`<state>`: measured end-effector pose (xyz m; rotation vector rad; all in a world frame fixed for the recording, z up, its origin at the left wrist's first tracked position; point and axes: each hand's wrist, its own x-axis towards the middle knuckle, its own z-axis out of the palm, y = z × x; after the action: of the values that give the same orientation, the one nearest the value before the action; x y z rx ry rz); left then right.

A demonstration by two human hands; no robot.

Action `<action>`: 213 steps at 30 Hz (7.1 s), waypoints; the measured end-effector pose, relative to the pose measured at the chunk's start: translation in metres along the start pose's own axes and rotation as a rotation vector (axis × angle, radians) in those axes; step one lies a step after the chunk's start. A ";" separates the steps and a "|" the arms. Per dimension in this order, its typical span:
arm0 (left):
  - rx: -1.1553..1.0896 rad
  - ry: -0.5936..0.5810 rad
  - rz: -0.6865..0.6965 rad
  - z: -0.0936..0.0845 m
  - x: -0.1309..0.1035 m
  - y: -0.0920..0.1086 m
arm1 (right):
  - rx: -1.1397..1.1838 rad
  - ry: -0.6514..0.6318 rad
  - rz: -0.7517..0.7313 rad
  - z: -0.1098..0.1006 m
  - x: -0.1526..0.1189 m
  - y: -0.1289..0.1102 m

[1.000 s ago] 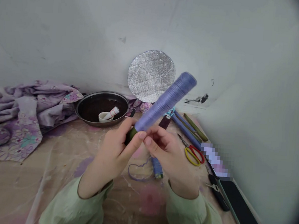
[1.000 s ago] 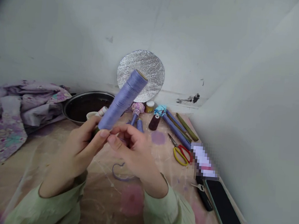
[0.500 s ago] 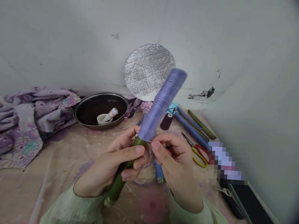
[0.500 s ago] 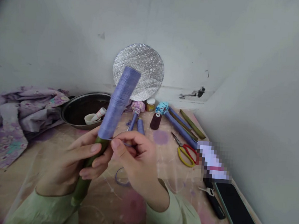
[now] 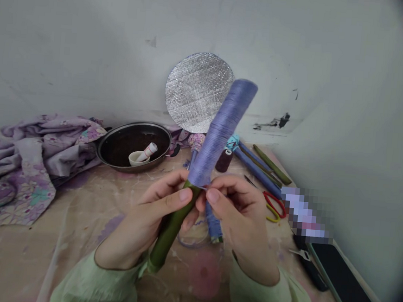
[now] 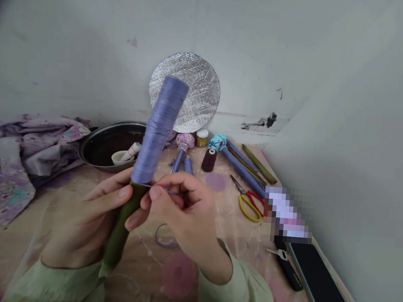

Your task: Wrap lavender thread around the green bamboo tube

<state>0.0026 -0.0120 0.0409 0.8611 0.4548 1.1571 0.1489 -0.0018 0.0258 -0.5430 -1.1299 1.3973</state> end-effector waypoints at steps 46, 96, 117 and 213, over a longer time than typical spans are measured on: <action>0.199 -0.098 -0.175 -0.010 0.004 -0.003 | 0.033 -0.184 0.142 -0.012 0.000 -0.002; -0.112 -0.214 -0.141 -0.011 -0.001 -0.003 | -0.080 0.045 -0.094 -0.009 -0.001 0.001; 0.084 -0.150 -0.192 -0.010 -0.003 -0.005 | -0.163 -0.102 0.014 -0.010 -0.002 -0.011; -0.383 -0.440 -0.322 -0.009 -0.003 -0.007 | -0.065 -0.132 -0.054 -0.010 -0.006 -0.012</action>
<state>-0.0011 -0.0125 0.0296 0.6514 0.0021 0.6967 0.1641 -0.0069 0.0299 -0.4686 -1.2907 1.3694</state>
